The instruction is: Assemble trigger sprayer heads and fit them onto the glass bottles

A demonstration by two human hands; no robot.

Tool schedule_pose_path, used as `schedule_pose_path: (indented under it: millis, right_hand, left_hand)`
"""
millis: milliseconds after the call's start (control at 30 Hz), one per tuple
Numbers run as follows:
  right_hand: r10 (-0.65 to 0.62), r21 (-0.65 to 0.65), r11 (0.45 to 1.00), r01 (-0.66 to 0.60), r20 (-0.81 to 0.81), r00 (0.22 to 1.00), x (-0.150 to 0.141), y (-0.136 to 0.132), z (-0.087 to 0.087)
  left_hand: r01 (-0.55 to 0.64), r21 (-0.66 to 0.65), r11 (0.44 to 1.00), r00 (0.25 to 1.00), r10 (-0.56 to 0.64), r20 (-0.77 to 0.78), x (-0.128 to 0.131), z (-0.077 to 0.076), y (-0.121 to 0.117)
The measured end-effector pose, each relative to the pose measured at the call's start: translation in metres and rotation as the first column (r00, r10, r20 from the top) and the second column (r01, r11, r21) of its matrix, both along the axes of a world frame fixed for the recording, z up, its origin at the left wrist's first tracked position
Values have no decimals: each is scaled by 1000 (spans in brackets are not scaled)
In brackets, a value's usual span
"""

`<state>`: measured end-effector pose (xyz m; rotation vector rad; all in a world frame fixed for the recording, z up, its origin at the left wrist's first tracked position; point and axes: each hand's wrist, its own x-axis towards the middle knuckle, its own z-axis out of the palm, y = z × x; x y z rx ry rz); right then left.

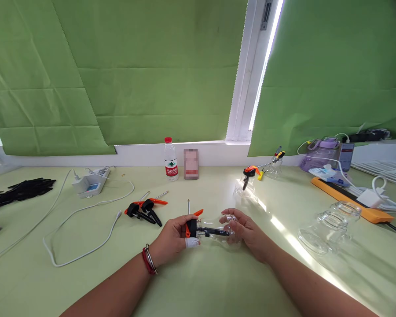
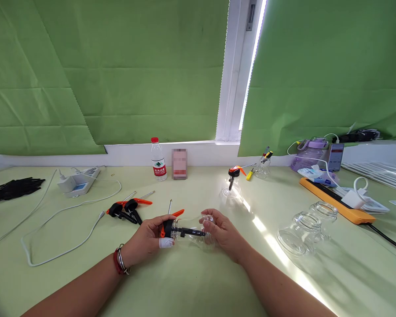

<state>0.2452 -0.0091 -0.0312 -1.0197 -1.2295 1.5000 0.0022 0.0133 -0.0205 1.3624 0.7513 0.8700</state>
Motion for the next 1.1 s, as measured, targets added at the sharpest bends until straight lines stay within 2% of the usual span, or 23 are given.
schedule_pose_path:
  millis: [233,433,533,633,833,967,1100]
  right_hand:
    - [9,1,1000,-9,-9,1000,2,2,-4]
    - [173,35,985,-171,-60,983,10,-1,-1]
    - [166,19,986,-165,-76,983,10,-2,1]
    - [154,-36,987,-158,-96,983,6,-1,-1]
    - [192,-272,942,-194,-34,981,5,3,-5]
    - [162,-176,969,-171,-69,984,8,-1,5]
    - [182,-87,978,-188,-69,981,13,-3,12]
  left_hand:
    - [-20,-28,999,1000,20,11,0,-5,3]
    - [-15,-30,999,1000,15,11,-1,-4,4]
    - [-33,-19,999,999,33,2,-1,-3,3]
    - [-56,-26,998,998,57,14,1,-2,2]
    - [-33,-7,999,999,33,39,2,1,0]
    - [-77,-11,997,997,77,20,1,2,3]
    - [-127,-42,991,992,128,22,0,-1,7]
